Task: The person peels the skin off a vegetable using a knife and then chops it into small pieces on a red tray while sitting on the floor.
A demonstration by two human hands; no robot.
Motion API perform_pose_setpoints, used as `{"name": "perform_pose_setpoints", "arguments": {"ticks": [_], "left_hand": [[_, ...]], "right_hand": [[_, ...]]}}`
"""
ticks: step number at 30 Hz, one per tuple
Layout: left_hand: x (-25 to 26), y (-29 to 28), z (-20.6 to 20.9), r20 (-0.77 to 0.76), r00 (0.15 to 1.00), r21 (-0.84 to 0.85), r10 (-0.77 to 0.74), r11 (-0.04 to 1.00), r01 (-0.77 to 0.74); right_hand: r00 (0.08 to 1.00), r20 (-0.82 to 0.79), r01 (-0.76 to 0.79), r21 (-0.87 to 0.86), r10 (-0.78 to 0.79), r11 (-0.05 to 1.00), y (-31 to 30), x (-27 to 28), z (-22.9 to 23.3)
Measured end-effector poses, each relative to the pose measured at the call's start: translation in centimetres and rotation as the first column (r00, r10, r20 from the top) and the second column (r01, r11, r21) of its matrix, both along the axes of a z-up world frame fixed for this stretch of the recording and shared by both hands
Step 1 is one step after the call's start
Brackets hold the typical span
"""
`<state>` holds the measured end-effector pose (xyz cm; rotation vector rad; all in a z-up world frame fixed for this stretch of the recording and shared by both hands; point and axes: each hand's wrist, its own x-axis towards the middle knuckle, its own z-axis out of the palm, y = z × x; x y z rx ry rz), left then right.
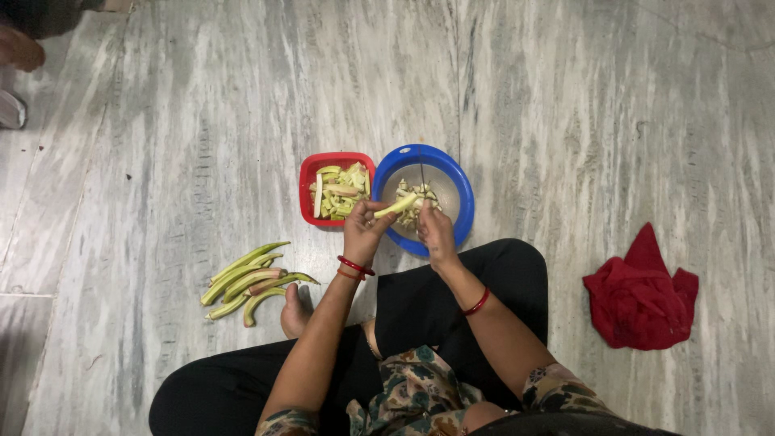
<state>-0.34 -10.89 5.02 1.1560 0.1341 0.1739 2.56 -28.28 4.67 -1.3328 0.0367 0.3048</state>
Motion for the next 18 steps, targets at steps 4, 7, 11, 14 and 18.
{"name": "perform_pose_setpoints", "arguments": {"ticks": [4, 7, 11, 14, 18], "left_hand": [[-0.1, 0.0, 0.5, -0.037, 0.996, -0.084, -0.083, 0.993, 0.079], [-0.1, 0.0, 0.7, -0.066, 0.992, -0.127, -0.109, 0.987, 0.1], [-0.1, 0.0, 0.6, -0.031, 0.992, -0.131, -0.125, 0.984, 0.12], [-0.2, 0.1, 0.7, -0.033, 0.992, -0.125, -0.122, 0.985, 0.117], [-0.3, 0.0, 0.7, -0.013, 0.994, -0.094, -0.109, 0.99, 0.108]], "right_hand": [[0.987, 0.158, 0.036, 0.021, -0.039, 0.999, 0.3, -0.2, 0.8], [0.941, 0.329, 0.116, -0.113, -0.073, 0.987, 0.8, -0.3, 2.0], [0.859, 0.509, 0.212, -0.27, -0.047, 0.939, 1.0, -0.8, 3.2], [0.873, 0.485, 0.223, -0.307, -0.05, 0.925, 1.1, -0.9, 3.7], [0.831, 0.554, 0.273, -0.337, -0.045, 0.901, 1.3, -0.9, 4.0]]}}
